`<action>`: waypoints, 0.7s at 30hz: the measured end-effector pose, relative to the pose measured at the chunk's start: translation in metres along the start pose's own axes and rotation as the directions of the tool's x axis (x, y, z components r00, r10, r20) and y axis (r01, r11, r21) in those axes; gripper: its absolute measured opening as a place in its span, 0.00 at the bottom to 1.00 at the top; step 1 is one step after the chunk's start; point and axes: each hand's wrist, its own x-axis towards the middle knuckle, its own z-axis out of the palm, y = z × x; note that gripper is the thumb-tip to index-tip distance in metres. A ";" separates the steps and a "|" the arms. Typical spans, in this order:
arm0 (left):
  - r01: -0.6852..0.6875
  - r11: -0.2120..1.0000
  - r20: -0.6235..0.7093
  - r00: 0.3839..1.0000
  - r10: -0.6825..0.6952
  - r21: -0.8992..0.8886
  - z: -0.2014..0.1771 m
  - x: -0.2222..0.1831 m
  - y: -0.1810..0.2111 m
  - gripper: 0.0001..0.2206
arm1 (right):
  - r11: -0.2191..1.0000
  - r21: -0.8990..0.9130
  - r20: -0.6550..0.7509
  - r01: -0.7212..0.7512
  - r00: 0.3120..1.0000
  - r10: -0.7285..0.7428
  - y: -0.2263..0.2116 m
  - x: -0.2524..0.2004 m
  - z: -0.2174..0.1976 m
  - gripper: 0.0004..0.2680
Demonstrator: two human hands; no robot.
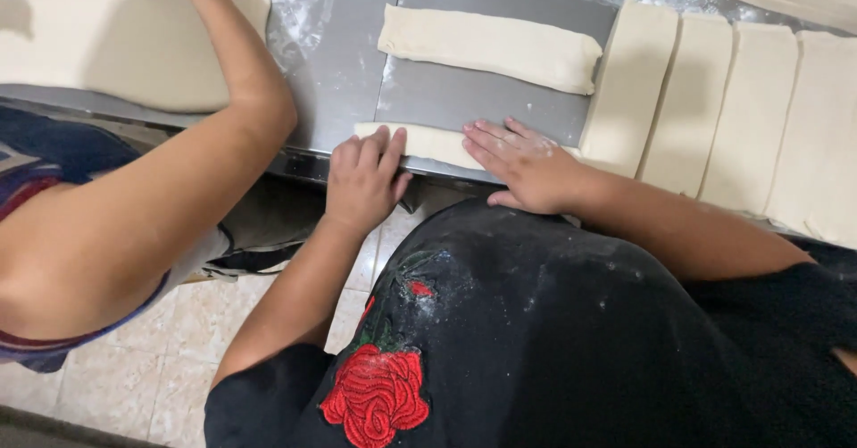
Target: Stretching, rolling, cutting, and folding dough on a stainless steel table in a bakery.
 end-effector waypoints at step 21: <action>0.390 0.895 0.451 0.853 -0.263 -0.217 0.108 0.181 -0.026 0.29 | 0.549 0.260 0.090 -0.794 0.586 0.805 0.116 0.022 -0.079 0.22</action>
